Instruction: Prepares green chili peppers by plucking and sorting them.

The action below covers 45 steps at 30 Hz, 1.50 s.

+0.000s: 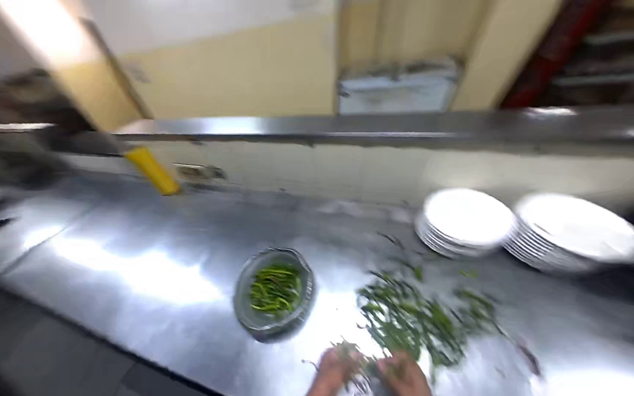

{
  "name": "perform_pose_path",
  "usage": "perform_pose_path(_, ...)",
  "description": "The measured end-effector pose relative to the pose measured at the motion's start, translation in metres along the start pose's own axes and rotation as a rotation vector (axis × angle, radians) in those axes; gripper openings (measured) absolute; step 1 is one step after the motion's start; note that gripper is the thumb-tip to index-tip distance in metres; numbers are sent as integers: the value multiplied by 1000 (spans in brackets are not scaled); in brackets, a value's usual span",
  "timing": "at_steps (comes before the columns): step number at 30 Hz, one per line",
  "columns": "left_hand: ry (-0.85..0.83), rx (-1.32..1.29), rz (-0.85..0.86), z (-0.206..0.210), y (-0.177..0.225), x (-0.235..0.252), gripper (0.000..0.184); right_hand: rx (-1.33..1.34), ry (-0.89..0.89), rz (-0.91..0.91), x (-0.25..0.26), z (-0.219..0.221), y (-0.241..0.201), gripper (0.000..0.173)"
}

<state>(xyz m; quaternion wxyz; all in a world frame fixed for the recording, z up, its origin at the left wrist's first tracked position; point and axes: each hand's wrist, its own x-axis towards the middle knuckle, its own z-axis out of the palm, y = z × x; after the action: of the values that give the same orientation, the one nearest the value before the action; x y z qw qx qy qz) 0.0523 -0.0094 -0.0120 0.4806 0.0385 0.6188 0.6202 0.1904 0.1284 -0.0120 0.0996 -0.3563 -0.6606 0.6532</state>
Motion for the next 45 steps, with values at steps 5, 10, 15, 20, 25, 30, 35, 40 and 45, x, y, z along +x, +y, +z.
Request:
perform_pose_path(5, -24, 27, 29, -7, -8, 6, 30, 32, 25, 92, -2, -9, 2, 33)
perform_pose_path(10, -40, 115, 94, -9, -10, 4, 26, 359, -170, 206, -9, -4, 14, 31)
perform_pose_path(15, -109, 213, 135, -11, -7, 6, 23, 322, -154, 192, -6, 3, 14, 37)
perform_pose_path(20, -102, 381, 188, -12, -8, 8, 22, 214, -41, 135, -4, 5, 11, 29)
perform_pose_path(25, -163, 434, 236, -14, -15, 7, 23, 40, 63, 139, -4, 11, 19, 30)
perform_pose_path(30, -171, 424, 217, -17, -20, 3, 22, 15, -4, 59, -6, 12, 23, 27)
perform_pose_path(35, -258, 579, 305, -20, -21, 3, 28, -73, -13, -10, -6, 12, 19, 33)
perform_pose_path(40, -252, 1073, 383, -18, -5, 0, 35, -534, -135, -127, -10, 9, 10, 39)
perform_pose_path(45, -524, 1322, 296, -23, 27, 5, 37, -597, -140, -359, -22, 6, 9, 19)
